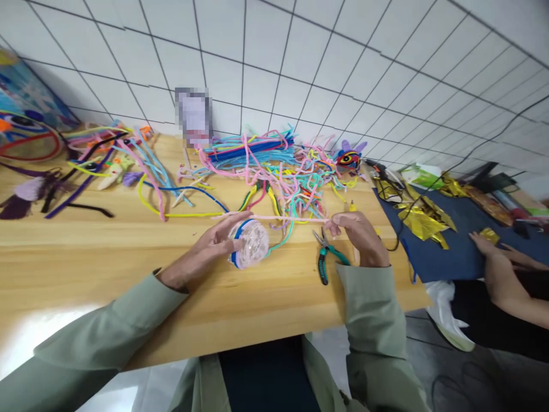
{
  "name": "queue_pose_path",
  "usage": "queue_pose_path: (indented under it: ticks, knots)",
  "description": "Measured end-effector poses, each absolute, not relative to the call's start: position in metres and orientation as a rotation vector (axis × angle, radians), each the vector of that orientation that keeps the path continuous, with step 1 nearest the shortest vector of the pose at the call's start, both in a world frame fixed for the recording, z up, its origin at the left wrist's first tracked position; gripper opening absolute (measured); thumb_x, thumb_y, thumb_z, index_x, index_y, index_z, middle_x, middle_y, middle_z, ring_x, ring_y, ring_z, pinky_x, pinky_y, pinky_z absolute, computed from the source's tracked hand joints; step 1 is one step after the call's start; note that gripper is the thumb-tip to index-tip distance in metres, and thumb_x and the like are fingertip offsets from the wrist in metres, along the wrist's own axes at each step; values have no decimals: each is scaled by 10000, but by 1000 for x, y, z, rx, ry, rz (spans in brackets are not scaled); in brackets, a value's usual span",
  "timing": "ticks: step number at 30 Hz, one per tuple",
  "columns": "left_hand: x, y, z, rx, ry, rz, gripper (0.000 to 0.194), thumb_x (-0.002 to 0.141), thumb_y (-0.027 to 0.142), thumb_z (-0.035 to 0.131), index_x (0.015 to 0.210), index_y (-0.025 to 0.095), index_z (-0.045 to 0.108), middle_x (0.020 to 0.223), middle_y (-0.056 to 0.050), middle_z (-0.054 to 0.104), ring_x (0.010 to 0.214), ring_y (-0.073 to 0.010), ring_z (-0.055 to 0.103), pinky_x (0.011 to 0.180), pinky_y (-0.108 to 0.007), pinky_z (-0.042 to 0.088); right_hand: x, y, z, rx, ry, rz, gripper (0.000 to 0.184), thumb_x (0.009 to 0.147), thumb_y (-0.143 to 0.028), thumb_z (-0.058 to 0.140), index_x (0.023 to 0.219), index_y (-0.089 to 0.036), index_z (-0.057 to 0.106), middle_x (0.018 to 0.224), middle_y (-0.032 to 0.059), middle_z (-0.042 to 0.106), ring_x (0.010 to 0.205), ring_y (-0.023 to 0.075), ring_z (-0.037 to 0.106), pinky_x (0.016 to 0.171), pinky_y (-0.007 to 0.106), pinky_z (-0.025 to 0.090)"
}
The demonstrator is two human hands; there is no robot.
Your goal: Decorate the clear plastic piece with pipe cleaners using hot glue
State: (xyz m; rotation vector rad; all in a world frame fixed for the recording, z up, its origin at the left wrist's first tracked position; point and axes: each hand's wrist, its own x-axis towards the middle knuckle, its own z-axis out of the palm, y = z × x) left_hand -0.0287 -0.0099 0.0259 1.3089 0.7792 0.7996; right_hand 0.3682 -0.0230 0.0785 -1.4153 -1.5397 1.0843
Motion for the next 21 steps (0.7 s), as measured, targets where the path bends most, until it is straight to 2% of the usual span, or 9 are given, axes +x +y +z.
queue_pose_path:
  ticks: [3,5,9,12,14,17,19,21]
  knots:
    - [-29,-10,28,1258,777,778,750,842,602,844,1522,340,671,1617,-80,617,1546,-422,508,1322,-528,392,372,-25,79,-1297,-1521,1218,328,856,-436,749,663,-190,849,525,39,670,512,157,537,566,313,413]
    - [-28,-11,29,1222,778,768,769,822,616,852,1513,325,680,1618,-89,615,1536,-435,513,1304,-530,416,371,-25,78,-1251,-1500,1238,401,842,-523,764,640,-185,836,488,37,632,480,154,507,549,319,402]
    - [-27,-13,27,1220,775,760,800,811,634,851,1522,313,672,1632,-101,598,1531,-463,507,1275,-555,452,365,-25,75,-1182,-1466,1227,555,817,-704,734,565,-212,781,386,-1,474,453,171,471,550,340,420]
    - [-30,-11,24,1273,750,769,805,824,647,840,1536,319,655,1627,-101,600,1540,-465,496,1300,-575,424,359,-23,72,-1163,-1438,1180,603,824,-756,708,521,-235,738,368,-31,394,439,158,417,571,349,438]
    - [-32,-9,24,1333,745,782,788,857,654,814,1550,322,638,1655,-98,575,1577,-460,454,1327,-575,390,358,-20,70,-1172,-1430,1149,571,832,-733,732,571,-227,774,402,-27,451,463,153,431,594,343,448]
    - [-33,-10,28,1429,733,767,759,908,624,790,1584,340,595,1703,-88,525,1615,-436,419,1330,-547,396,359,-18,71,-1262,-1442,1046,522,856,-702,752,737,-203,849,588,33,686,593,182,596,664,344,502]
    - [-32,-14,34,1483,711,732,736,937,589,781,1600,344,575,1718,-87,500,1602,-413,454,1319,-525,418,358,-21,78,-1398,-1425,808,469,863,-674,765,828,-217,863,784,60,804,744,217,701,751,361,554]
    - [-30,-19,40,1567,674,715,752,943,545,797,1623,346,545,1742,-84,471,1616,-388,449,1327,-509,413,350,-27,91,-1502,-1379,509,338,877,-583,795,907,-254,865,930,48,848,890,246,749,859,389,580]
